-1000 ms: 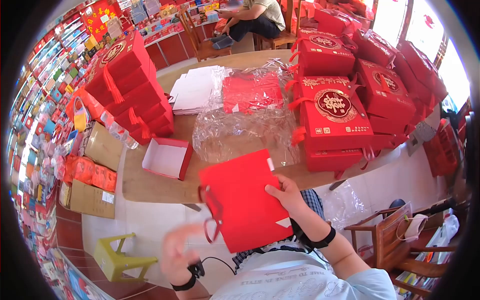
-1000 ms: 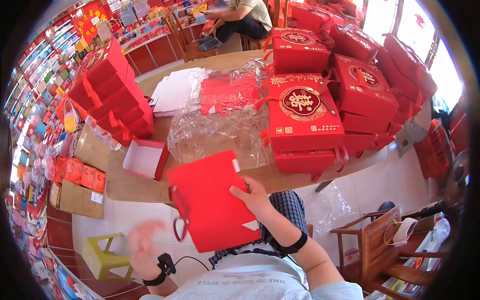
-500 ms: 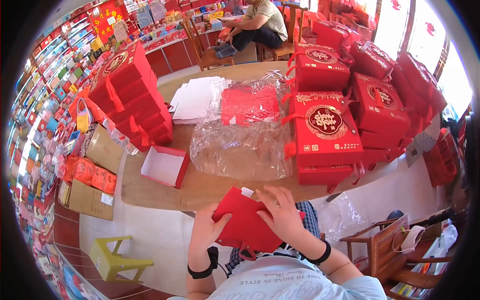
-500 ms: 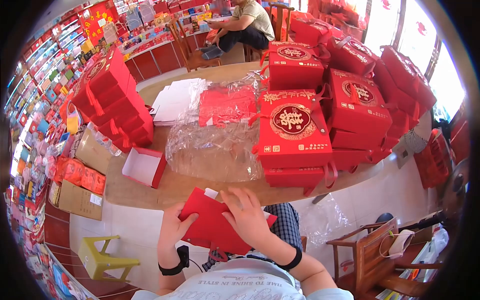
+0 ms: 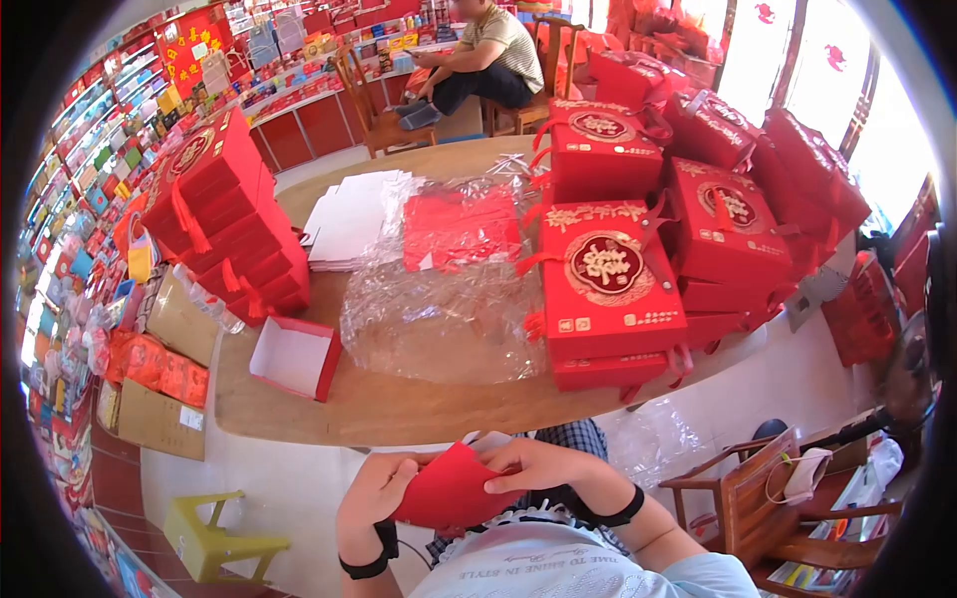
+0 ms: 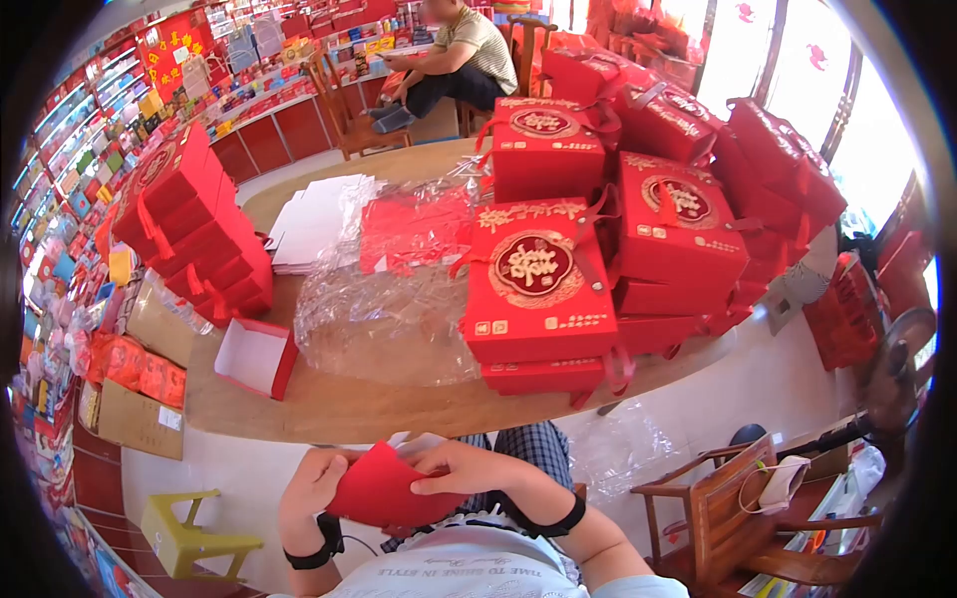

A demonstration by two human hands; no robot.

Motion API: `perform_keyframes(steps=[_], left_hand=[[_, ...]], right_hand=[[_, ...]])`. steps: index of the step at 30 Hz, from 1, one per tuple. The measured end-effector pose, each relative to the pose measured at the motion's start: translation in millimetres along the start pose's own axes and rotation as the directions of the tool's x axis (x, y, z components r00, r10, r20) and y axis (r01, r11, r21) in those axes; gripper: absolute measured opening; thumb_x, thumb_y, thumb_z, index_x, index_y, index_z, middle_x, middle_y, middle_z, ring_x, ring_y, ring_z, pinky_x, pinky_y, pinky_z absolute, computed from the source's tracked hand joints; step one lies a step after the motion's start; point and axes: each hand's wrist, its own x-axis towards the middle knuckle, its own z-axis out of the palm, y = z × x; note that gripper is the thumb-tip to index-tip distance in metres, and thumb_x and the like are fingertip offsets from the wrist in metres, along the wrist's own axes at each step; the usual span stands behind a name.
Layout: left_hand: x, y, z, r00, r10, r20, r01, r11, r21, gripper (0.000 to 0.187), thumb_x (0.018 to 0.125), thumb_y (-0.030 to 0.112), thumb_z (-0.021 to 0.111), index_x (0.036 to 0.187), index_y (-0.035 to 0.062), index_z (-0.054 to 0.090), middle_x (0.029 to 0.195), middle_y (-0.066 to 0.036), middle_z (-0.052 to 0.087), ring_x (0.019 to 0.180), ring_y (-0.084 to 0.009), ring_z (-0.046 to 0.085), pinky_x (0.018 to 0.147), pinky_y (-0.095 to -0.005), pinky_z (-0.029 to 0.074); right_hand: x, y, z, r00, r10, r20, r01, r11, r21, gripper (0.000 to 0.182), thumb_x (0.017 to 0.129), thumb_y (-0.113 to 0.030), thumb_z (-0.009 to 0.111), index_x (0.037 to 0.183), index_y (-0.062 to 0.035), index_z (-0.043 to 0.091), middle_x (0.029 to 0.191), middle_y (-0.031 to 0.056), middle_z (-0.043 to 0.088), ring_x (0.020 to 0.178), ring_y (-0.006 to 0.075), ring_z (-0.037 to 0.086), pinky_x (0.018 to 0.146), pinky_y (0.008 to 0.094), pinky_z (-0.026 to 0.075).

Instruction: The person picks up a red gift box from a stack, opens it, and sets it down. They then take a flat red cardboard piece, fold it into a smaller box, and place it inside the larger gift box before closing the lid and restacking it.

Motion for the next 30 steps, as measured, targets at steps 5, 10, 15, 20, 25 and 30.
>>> perform_keyframes(steps=[5, 10, 15, 20, 25, 30], left_hand=[[10, -8, -2, 0.885, 0.129, 0.448, 0.105, 0.881, -0.462, 0.079, 0.089, 0.049, 0.043, 0.138, -0.0071, 0.017, 0.139, -0.017, 0.031, 0.126, -0.0208, 0.032, 0.104, -0.0314, 0.023], [14, -3, 1, 0.883, 0.043, 0.467, 0.201, 0.865, -0.460, 0.081, 0.085, 0.039, 0.053, 0.139, -0.0048, 0.013, 0.142, -0.017, 0.027, 0.129, -0.0226, 0.027, 0.105, -0.0318, 0.021], [14, 23, 11, 0.958, -0.124, 0.260, 0.247, 0.818, -0.520, 0.072, 0.080, 0.025, 0.059, 0.136, -0.0050, 0.025, 0.134, -0.015, 0.039, 0.123, -0.0200, 0.037, 0.103, -0.0300, 0.026], [19, 13, 4, 0.996, -0.081, -0.032, 0.050, 0.829, -0.558, 0.059, 0.068, 0.004, 0.068, 0.122, -0.0034, 0.045, 0.111, -0.009, 0.057, 0.103, -0.0162, 0.053, 0.091, -0.0295, 0.041], [5, -24, -32, 0.932, 0.096, -0.349, -0.218, 0.918, -0.331, 0.052, 0.063, 0.000, 0.073, 0.110, -0.0019, 0.052, 0.101, -0.008, 0.061, 0.093, -0.0164, 0.059, 0.084, -0.0297, 0.046], [-2, -14, -18, 0.746, 0.146, -0.650, -0.452, 0.828, -0.333, 0.053, 0.063, 0.008, 0.078, 0.109, -0.0015, 0.052, 0.100, -0.009, 0.063, 0.091, -0.0170, 0.060, 0.083, -0.0290, 0.047]], right_hand=[[-2, -2, -7, 0.986, -0.006, 0.165, -0.022, 0.985, 0.170, 0.026, 0.085, -0.016, 0.058, 0.101, 0.0041, 0.063, 0.124, 0.0148, 0.050, 0.105, 0.0182, 0.051, 0.090, 0.0295, 0.039], [-2, 4, -6, 0.977, -0.060, 0.203, 0.019, 0.981, 0.194, 0.025, 0.082, -0.016, 0.060, 0.098, 0.0023, 0.064, 0.128, 0.0148, 0.044, 0.114, 0.0212, 0.043, 0.096, 0.0319, 0.033], [-2, -2, -15, 0.967, -0.073, 0.244, 0.024, 0.980, 0.199, 0.029, 0.079, -0.019, 0.062, 0.097, 0.0031, 0.062, 0.119, 0.0118, 0.050, 0.108, 0.0208, 0.046, 0.093, 0.0326, 0.035], [-8, -33, -5, 0.996, 0.085, 0.025, -0.083, 0.994, -0.078, 0.029, 0.080, -0.023, 0.064, 0.097, 0.0002, 0.062, 0.105, 0.0138, 0.057, 0.102, 0.0233, 0.052, 0.091, 0.0315, 0.037], [-11, -40, 14, 0.589, -0.561, -0.582, -0.148, 0.633, -0.760, 0.053, 0.075, -0.019, 0.070, 0.120, -0.0046, 0.048, 0.109, 0.0156, 0.056, 0.106, 0.0277, 0.053, 0.093, 0.0351, 0.039], [8, 28, 22, 0.670, -0.225, -0.707, 0.229, 0.969, -0.092, 0.056, 0.074, -0.014, 0.071, 0.123, -0.0043, 0.046, 0.114, 0.0127, 0.057, 0.104, 0.0190, 0.053, 0.091, 0.0325, 0.041]])
